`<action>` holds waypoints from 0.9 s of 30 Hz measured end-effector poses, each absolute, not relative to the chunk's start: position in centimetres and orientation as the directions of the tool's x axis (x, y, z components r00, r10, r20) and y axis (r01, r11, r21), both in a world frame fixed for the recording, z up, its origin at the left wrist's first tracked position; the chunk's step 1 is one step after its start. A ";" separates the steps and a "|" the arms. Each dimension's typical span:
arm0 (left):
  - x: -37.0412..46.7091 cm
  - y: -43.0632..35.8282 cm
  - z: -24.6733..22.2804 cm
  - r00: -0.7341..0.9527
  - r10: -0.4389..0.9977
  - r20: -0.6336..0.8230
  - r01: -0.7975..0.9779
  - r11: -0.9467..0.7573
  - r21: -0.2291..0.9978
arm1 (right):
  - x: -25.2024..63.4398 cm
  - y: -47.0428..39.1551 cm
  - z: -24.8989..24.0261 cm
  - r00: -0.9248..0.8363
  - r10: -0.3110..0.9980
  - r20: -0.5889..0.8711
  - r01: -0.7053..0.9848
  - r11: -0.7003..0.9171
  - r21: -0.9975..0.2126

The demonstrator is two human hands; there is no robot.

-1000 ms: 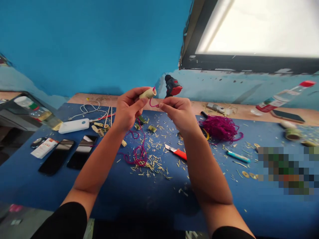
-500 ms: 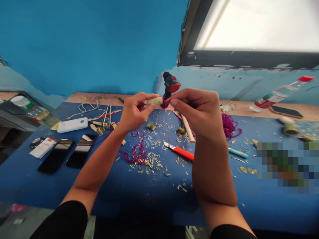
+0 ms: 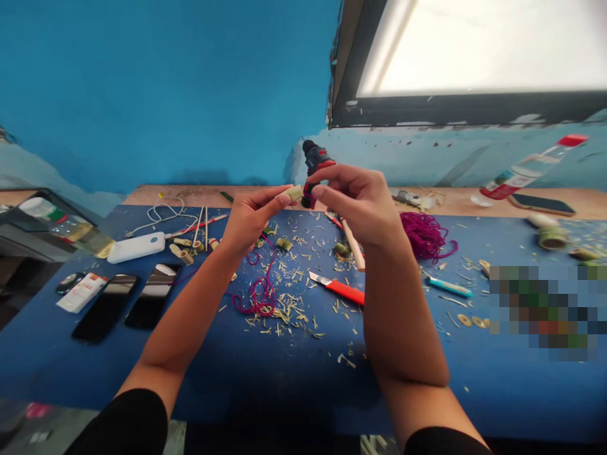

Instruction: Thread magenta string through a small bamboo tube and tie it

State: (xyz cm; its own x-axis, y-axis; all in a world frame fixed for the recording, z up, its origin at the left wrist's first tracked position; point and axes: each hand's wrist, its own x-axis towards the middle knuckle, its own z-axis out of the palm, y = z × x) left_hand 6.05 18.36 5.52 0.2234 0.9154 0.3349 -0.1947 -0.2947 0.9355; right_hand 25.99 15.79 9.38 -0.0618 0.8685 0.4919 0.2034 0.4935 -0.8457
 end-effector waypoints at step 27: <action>5.0 18.9 5.0 0.403 0.847 0.348 -0.124 -0.326 0.937 | 25.3 16.0 8.8 -0.179 0.847 0.500 0.349 0.530 -0.773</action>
State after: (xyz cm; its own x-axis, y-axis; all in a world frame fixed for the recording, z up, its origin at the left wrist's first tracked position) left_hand 4.98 18.87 4.99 0.4029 0.8467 0.3475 -0.1238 -0.3258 0.9373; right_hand 25.30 16.03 8.75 -0.1787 0.8475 0.4998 0.3486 0.5296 -0.7733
